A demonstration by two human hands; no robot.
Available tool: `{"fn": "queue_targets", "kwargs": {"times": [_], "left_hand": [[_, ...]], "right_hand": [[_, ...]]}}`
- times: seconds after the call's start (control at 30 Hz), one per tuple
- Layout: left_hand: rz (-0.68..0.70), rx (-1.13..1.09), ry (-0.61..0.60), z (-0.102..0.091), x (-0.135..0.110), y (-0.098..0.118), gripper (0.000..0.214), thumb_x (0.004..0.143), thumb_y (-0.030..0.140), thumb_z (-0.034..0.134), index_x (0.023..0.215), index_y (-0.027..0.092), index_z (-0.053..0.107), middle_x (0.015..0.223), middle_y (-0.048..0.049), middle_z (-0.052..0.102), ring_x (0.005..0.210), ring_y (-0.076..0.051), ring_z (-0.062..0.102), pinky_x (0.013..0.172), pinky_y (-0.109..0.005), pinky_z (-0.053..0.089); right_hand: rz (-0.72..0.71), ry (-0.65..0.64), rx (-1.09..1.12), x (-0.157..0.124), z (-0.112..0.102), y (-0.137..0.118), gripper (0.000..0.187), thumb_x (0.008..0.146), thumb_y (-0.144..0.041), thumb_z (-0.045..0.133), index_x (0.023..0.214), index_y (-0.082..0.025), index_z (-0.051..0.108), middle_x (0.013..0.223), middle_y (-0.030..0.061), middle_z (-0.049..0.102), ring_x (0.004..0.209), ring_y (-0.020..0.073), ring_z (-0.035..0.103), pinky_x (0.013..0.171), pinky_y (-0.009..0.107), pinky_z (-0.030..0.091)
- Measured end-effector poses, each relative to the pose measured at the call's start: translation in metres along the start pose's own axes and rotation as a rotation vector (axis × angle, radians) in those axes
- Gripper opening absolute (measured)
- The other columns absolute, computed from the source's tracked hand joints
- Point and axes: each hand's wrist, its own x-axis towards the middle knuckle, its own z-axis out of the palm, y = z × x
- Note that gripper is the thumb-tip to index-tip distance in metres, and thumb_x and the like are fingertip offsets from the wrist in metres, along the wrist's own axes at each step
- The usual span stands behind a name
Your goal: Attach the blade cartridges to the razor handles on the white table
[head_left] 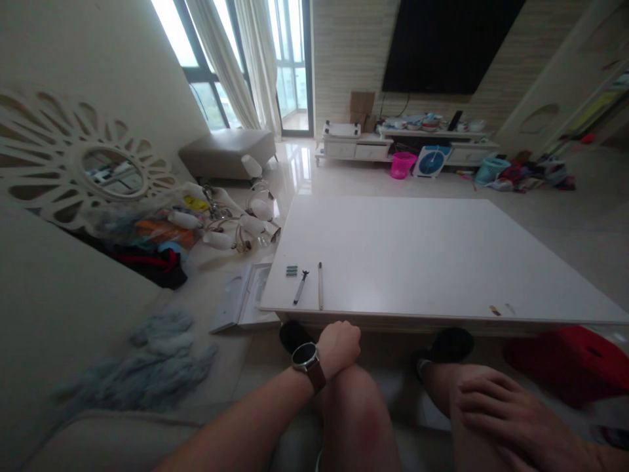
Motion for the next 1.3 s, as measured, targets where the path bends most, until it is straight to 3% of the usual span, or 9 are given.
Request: {"fn": "queue_targets", "kwargs": {"times": [0.63, 0.97, 1.3], "left_hand": [[-0.011, 0.006, -0.01, -0.001, 0.0, 0.001, 0.027, 0.089, 0.019, 0.049, 0.096, 0.012, 0.075, 0.097, -0.0169, 0.075, 0.093, -0.031, 0.073, 0.079, -0.042, 0.06], [-0.007, 0.004, -0.005, 0.0, 0.001, 0.0, 0.026, 0.088, 0.018, 0.05, 0.095, 0.013, 0.075, 0.095, -0.0168, 0.075, 0.093, -0.031, 0.073, 0.079, -0.04, 0.06], [-0.005, 0.005, -0.011, -0.003, -0.001, 0.001, 0.027, 0.089, 0.017, 0.049, 0.096, 0.012, 0.075, 0.097, -0.0174, 0.075, 0.094, -0.032, 0.073, 0.079, -0.041, 0.059]], "right_hand": [[0.075, 0.08, 0.092, 0.0, 0.007, -0.004, 0.047, 0.086, -0.038, 0.055, 0.132, -0.031, 0.063, 0.122, 0.0009, 0.071, 0.11, 0.0282, 0.065, 0.102, 0.037, 0.043], [0.006, -0.022, 0.017, 0.008, -0.011, -0.003, 0.052, 0.082, -0.031, 0.059, 0.134, -0.03, 0.061, 0.126, 0.0008, 0.07, 0.109, 0.0264, 0.067, 0.102, 0.034, 0.043], [0.052, 0.026, 0.03, -0.001, 0.004, -0.004, 0.046, 0.085, -0.034, 0.056, 0.129, -0.029, 0.065, 0.122, 0.0027, 0.071, 0.11, 0.0268, 0.065, 0.103, 0.037, 0.041]]}}
